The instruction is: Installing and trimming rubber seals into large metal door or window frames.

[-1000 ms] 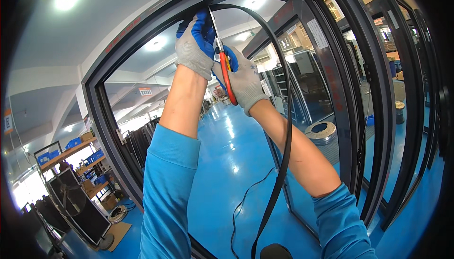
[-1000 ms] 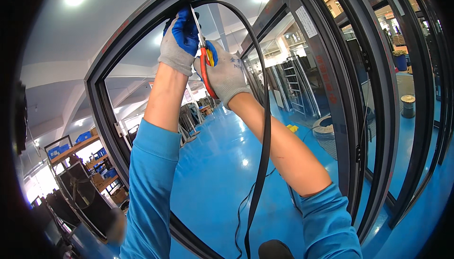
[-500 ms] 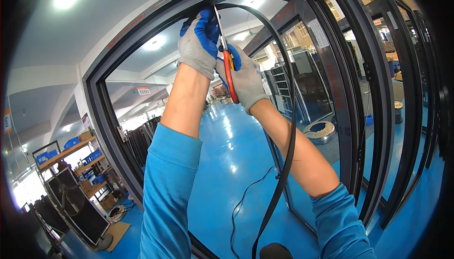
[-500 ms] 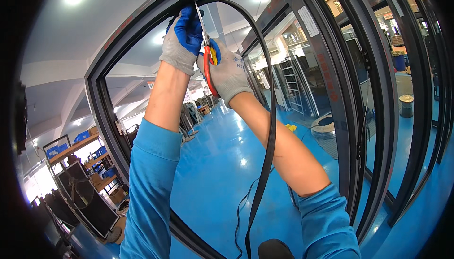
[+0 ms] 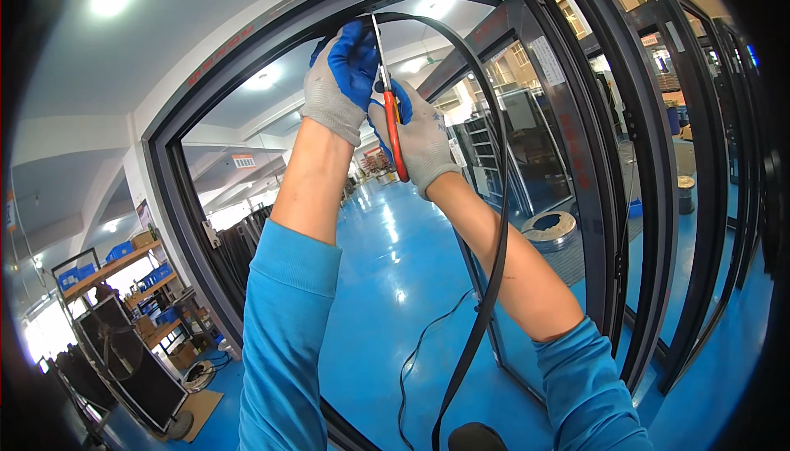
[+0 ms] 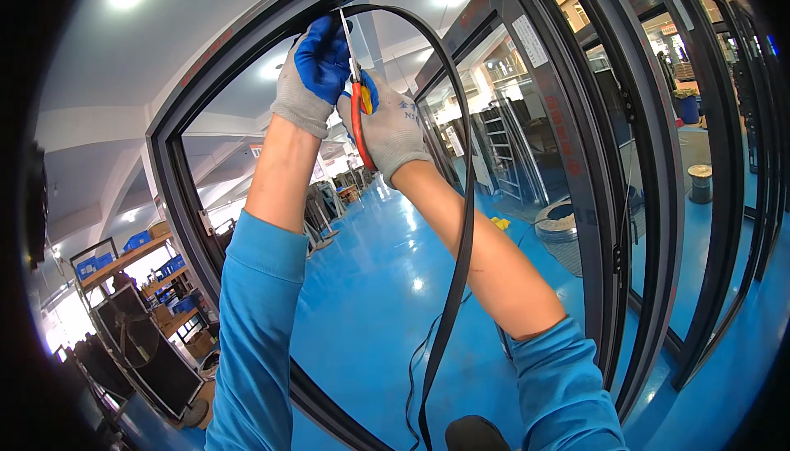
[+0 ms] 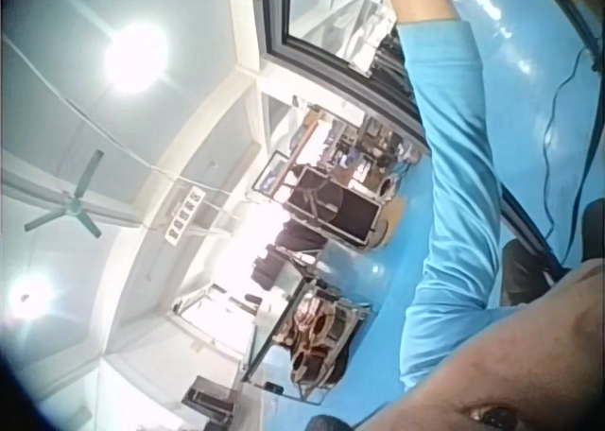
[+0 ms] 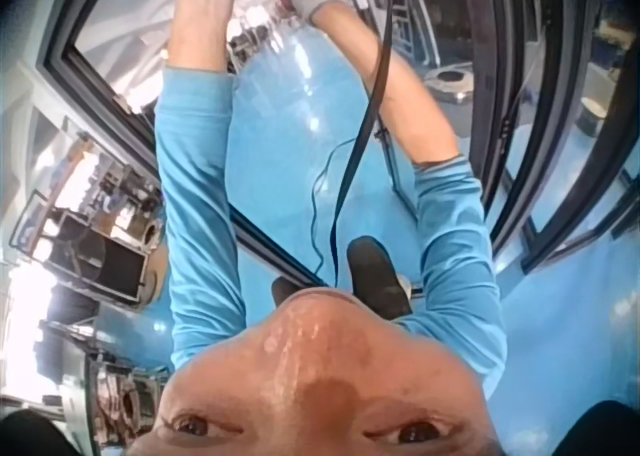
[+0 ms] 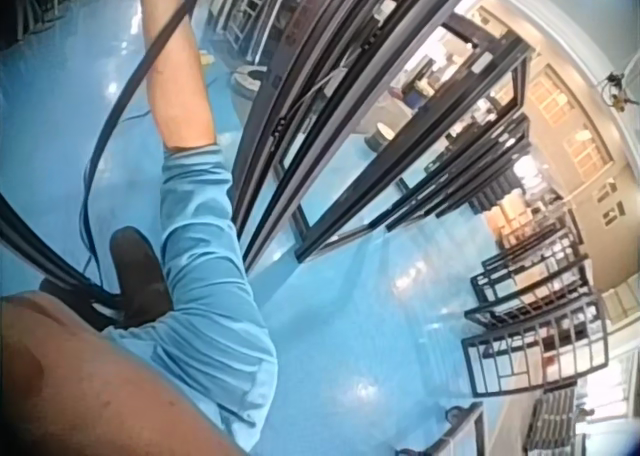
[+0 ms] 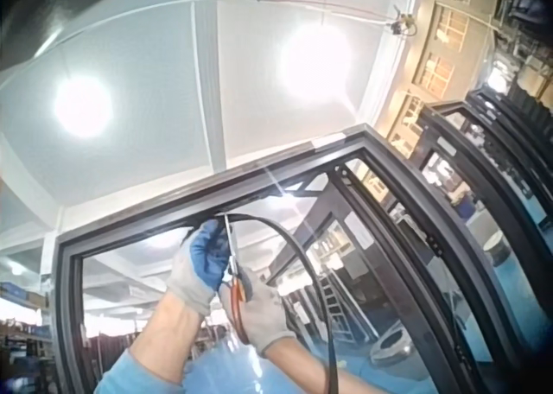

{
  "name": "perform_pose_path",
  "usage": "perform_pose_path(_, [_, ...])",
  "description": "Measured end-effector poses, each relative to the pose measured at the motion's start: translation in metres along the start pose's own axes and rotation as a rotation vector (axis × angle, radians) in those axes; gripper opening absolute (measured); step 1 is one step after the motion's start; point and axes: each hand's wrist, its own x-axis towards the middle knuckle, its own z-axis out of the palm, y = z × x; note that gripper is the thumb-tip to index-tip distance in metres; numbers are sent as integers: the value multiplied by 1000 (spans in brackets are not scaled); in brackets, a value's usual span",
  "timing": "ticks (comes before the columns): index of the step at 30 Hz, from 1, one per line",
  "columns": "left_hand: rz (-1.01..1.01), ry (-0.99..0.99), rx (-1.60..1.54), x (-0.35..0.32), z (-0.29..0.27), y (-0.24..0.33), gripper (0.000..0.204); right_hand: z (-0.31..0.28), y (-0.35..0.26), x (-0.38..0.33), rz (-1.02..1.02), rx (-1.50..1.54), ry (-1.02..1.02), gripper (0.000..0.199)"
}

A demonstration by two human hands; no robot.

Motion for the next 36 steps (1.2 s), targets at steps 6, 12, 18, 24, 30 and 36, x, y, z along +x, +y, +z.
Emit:
perform_pose_path(6, [52,10,0,4,-4,-4,17,2,0,2,-9,-34,4,44])
perform_pose_path(12, [66,105,20,1,-2,-6,18,6,6,3,-33,-72,7,45])
perform_pose_path(18, [47,72,45,2,-5,-1,19,11,4,2,-48,-40,26,43])
perform_pose_path(24, [55,94,63,-1,-2,0,18,12,-5,-2,-45,-23,12,32])
perform_pose_path(30, [29,144,108,-4,5,1,17,17,-3,-3,-68,22,72,23])
perform_pose_path(36, [31,126,110,-6,3,2,17,17,-4,-5,-42,27,44,24])
